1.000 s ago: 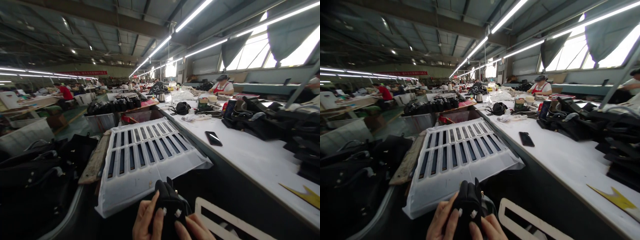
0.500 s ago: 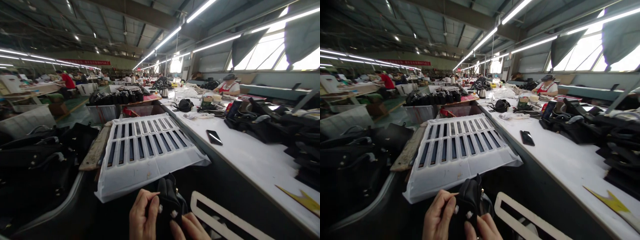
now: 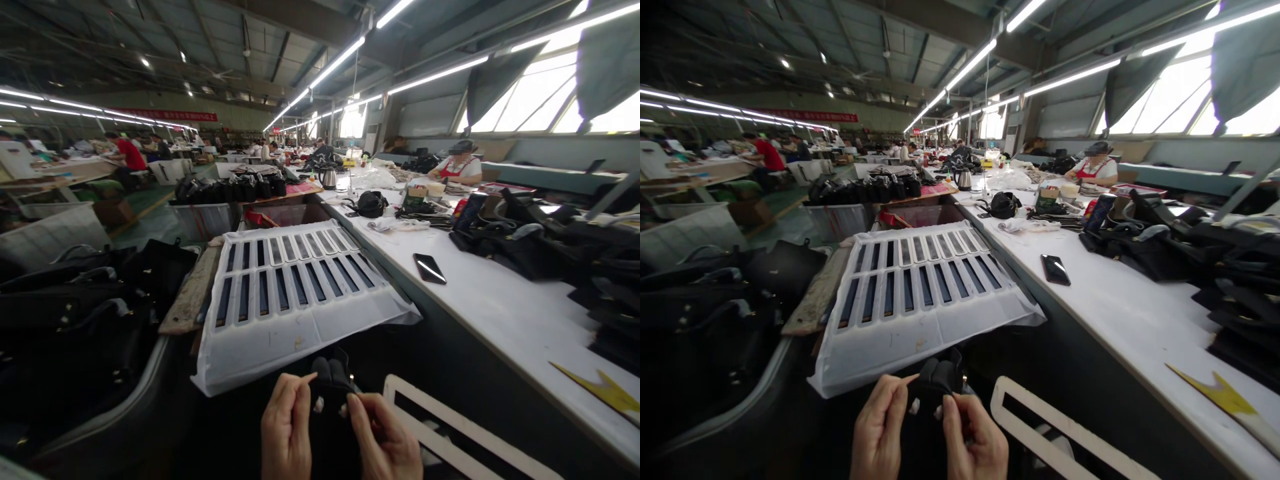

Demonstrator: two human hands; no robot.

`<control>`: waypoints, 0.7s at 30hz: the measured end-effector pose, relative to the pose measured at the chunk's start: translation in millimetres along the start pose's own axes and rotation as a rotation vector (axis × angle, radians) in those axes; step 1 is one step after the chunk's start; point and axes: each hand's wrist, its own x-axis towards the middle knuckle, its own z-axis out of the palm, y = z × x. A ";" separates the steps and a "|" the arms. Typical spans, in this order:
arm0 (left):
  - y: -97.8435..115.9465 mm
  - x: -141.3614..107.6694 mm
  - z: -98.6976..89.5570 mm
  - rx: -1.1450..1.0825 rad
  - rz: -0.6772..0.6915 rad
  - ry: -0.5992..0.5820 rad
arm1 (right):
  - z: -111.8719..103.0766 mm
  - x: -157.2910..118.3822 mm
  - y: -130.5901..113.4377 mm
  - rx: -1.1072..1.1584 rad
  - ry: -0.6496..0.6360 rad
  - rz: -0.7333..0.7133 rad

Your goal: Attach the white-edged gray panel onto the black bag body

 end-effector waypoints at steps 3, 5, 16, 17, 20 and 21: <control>-2.0 -3.5 -0.2 -0.028 -0.020 0.016 | 1.6 4.9 0.7 0.023 -0.032 0.063; -5.4 -6.2 -1.9 -0.038 -0.017 -0.005 | 2.3 7.2 0.2 0.057 -0.049 0.086; -20.8 -10.9 -5.2 -0.282 -0.099 -0.290 | 3.4 14.7 6.9 0.063 -0.112 -0.073; -21.9 -10.0 -6.1 -0.288 -0.106 -0.302 | 2.0 16.2 7.7 0.025 -0.129 -0.151; -26.3 -8.6 -7.8 -0.286 -0.125 -0.316 | -3.7 21.8 8.0 -0.086 -0.139 -0.326; -28.1 -8.7 -7.6 -0.282 -0.126 -0.319 | -5.6 24.2 7.4 -0.120 -0.138 -0.364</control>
